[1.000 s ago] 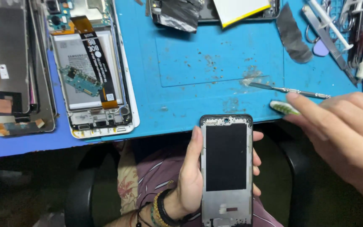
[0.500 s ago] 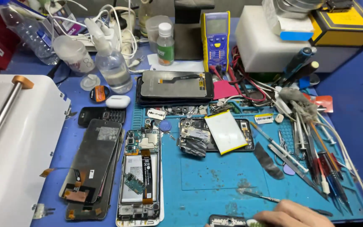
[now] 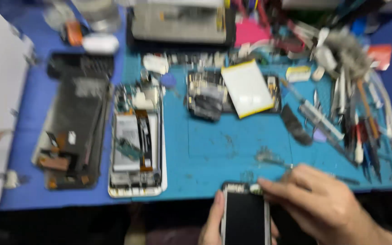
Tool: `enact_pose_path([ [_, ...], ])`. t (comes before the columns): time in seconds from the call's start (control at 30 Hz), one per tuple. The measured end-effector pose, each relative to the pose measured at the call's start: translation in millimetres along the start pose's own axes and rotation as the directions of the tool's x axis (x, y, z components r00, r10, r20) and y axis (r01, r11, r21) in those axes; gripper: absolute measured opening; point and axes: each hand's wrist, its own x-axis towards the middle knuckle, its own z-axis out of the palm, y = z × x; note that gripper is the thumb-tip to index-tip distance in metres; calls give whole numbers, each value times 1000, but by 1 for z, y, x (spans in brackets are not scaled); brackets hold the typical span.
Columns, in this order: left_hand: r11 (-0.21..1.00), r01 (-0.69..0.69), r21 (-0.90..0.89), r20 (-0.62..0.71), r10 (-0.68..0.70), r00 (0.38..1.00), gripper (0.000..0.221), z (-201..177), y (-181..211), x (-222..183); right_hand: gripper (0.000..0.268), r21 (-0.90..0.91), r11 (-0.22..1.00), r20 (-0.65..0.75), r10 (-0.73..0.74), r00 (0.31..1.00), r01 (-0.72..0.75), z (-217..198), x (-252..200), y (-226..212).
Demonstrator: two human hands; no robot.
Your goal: Cleaning residue and adhesive from a smartphone frame using a scraper, brush, and solvent.
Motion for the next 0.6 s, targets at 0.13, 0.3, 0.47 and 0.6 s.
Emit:
enact_pose_path([
  [0.13, 984, 175, 27, 51, -176, 983, 101, 8, 21, -19, 33, 13, 981, 61, 191, 980, -192, 15, 3, -13],
  [0.3, 983, 118, 139, 98, -132, 986, 88, -1, 25, -19, 34, -37, 947, 46, 319, 947, -318, 25, -1, -14],
  [0.47, 979, 95, 180, 95, -114, 989, 86, -2, 26, -20, 33, -70, 953, 78, 299, 951, -294, 26, 3, -18],
  [0.6, 980, 86, 181, 60, -98, 993, 86, 0, 25, -20, 26, -73, 961, 66, 270, 961, -265, 30, 12, -23],
])
